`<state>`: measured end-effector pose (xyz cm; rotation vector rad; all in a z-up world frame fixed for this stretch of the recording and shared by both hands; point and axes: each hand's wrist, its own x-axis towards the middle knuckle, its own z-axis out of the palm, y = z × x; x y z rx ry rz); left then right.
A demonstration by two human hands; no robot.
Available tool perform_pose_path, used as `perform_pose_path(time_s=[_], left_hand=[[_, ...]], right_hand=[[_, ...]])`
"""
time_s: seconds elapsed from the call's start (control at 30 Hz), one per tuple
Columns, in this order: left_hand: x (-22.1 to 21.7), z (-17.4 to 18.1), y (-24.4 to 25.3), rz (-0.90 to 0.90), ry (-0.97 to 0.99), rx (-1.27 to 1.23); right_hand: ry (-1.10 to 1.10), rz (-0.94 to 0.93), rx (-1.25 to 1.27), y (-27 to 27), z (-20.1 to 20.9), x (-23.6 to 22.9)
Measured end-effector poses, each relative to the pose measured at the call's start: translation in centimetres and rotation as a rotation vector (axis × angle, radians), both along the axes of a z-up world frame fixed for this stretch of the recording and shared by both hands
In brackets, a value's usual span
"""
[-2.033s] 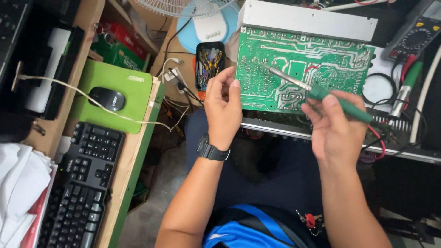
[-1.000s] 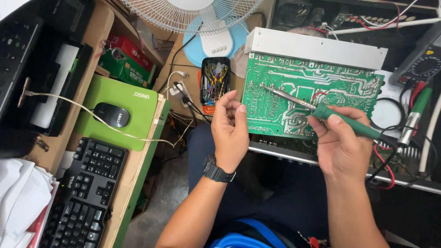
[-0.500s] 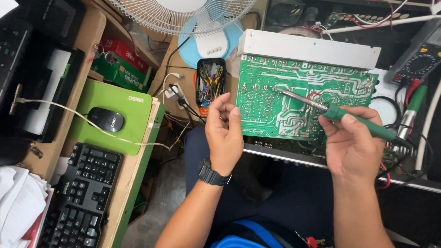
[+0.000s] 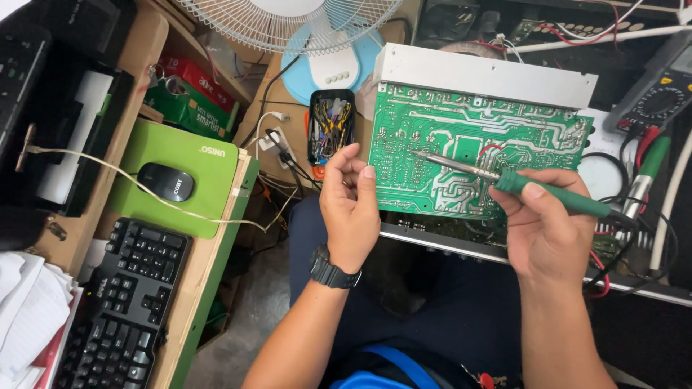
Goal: The person holds a green circuit board and uses a soldering iron to apply heat to various points on the board. They rotate the board to access different areas and continue soldering throughout the clip.
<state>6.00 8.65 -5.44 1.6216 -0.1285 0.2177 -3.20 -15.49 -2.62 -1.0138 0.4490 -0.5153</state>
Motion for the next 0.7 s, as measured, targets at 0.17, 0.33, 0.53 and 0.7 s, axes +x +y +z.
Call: perform_pose_path(time_s=[0.17,0.33,0.53,0.7], left_hand=[[0.0,0.2,0.0,0.008,0.021,-0.008],[0.0,0.2,0.0,-0.002,0.040,-0.020],[0.1,0.0,0.1,-0.022,0.025,-0.037],[0.1,0.0,0.2,-0.027,0.009,-0.030]], right_hand=[[-0.010,0.030,-0.055,0.7,-0.2,-0.1],[0.003,-0.007,-0.165,2.1,-0.3,-0.7],[-0.036,-0.002,-0.258,2.9,-0.3,-1.0],[-0.056,-0.030,-0.352,3.4,-0.8,-1.4]])
